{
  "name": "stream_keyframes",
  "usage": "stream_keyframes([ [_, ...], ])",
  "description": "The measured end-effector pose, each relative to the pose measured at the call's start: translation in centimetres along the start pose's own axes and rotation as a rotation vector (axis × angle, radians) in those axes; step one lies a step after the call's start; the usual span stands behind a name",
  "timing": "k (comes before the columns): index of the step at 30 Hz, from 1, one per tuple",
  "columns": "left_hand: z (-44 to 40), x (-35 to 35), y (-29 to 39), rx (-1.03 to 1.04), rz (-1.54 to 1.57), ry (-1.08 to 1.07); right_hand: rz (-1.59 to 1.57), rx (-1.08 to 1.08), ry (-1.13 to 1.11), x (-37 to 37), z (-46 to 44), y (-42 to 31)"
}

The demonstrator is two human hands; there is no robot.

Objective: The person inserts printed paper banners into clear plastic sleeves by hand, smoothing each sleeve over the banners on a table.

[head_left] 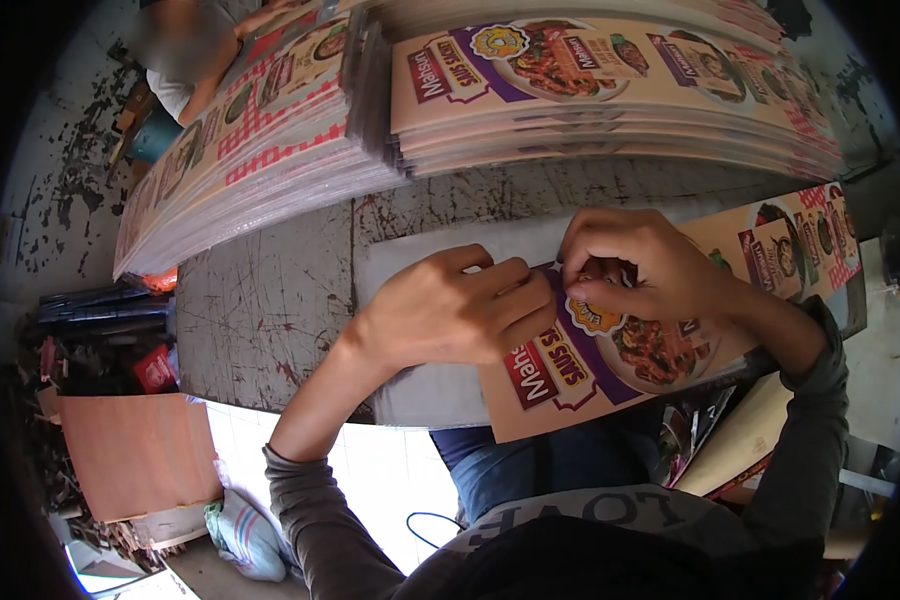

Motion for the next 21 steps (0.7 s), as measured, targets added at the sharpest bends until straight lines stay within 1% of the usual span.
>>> stream_keyframes([
  [4,-0.3,0.2,0.1,0.01,-0.016,-0.045,0.009,-0.029,0.015,0.0,0.0,0.0],
  [8,-0.3,0.3,0.1,-0.006,-0.022,-0.041,-0.008,-0.029,0.016,0.1,0.0,-0.1],
  [11,-0.2,0.3,-0.2,-0.035,0.017,-0.058,-0.011,-0.033,0.013,0.1,0.0,-0.1],
  [13,-0.2,0.5,-0.7,-0.088,0.053,-0.116,0.038,-0.072,0.006,0.0,-0.2,-0.5],
  [16,-0.1,0.6,-1.4,-0.145,0.136,-0.108,0.023,-0.047,-0.005,0.1,-0.2,-0.4],
  [21,-0.6,0.5,-2.0,-0.178,0.172,-0.128,-0.01,-0.034,-0.003,0.2,-0.2,-0.3],
])
Point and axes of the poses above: each hand's wrist, its own z-axis away from the middle knuckle, its own x-axis out of the palm, y = z × x, the point moved 9 cm from there along -z, towards the middle knuckle, and after that the axes turned 6 degrees about y, right-handed, at the moved point
